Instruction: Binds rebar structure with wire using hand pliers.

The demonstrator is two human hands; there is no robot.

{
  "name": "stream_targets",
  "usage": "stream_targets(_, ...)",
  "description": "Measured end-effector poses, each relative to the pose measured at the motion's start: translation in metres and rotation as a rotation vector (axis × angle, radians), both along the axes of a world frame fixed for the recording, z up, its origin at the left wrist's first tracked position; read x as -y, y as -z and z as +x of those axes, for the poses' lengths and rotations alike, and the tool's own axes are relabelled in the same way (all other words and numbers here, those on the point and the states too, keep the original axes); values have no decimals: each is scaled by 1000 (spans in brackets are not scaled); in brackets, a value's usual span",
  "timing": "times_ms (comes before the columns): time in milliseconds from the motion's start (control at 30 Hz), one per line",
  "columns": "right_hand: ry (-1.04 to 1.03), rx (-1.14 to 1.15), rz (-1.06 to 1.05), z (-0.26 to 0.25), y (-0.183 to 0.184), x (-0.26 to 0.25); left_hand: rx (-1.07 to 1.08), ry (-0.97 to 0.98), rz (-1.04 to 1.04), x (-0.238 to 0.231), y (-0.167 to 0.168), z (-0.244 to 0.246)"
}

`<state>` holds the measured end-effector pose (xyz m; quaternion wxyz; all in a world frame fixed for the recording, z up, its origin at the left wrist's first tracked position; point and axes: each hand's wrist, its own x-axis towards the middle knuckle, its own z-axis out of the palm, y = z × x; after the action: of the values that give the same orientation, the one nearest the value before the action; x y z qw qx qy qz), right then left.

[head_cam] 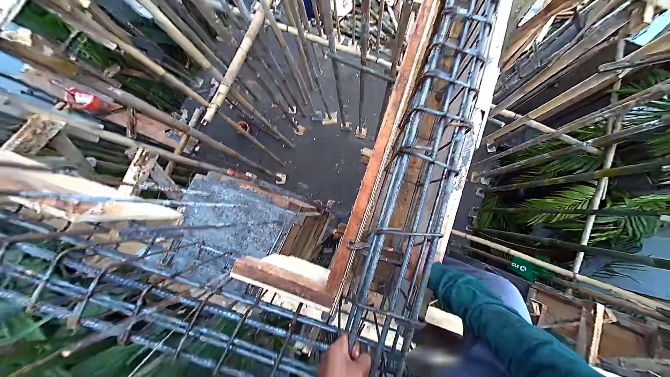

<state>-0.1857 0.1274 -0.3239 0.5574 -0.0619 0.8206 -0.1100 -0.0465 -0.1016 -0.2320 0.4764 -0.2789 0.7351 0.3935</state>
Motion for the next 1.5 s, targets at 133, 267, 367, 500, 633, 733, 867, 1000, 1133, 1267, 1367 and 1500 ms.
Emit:
stream_targets(133, 86, -21, 56, 36, 25, -10, 67, -46, -20, 2, 6, -5)
stream_targets(267, -144, 38, 279, 33, -26, -57, 68, 7, -34, 5, 31, -10)
stream_targets(367, -127, 59, 494, 36, -83, -87, 93, 41, -25, 1, 50, -11)
stream_targets(500, 54, -67, 692, 40, -143, -122, 119, 58, -17, -2, 75, -13)
stream_targets(633, 256, -326, 438, 46, -155, -125, 136, 54, -32, -1, 93, -14)
stream_targets(733, 193, -394, 182, 41, -135, -81, 143, 39, -39, -1, 97, -14)
stream_targets(867, -89, -473, -144, 58, -115, 17, 79, 33, -42, -1, 96, -8)
stream_targets(1000, -383, -546, -352, 56, -90, 53, -10, 49, 16, 2, 89, -4)
stream_targets(1133, -146, -139, 421, -30, -68, 33, 61, 25, -15, 1, 94, -4)
stream_targets(1267, -88, -182, 351, 20, -104, 64, 78, 26, 34, 1, 96, 0)
stream_targets(1367, -338, -548, -167, 64, -101, 65, -16, 22, 38, 6, 95, 0)
stream_targets(1500, -252, -188, 342, -20, -68, 23, 72, 55, 19, 1, 90, 1)
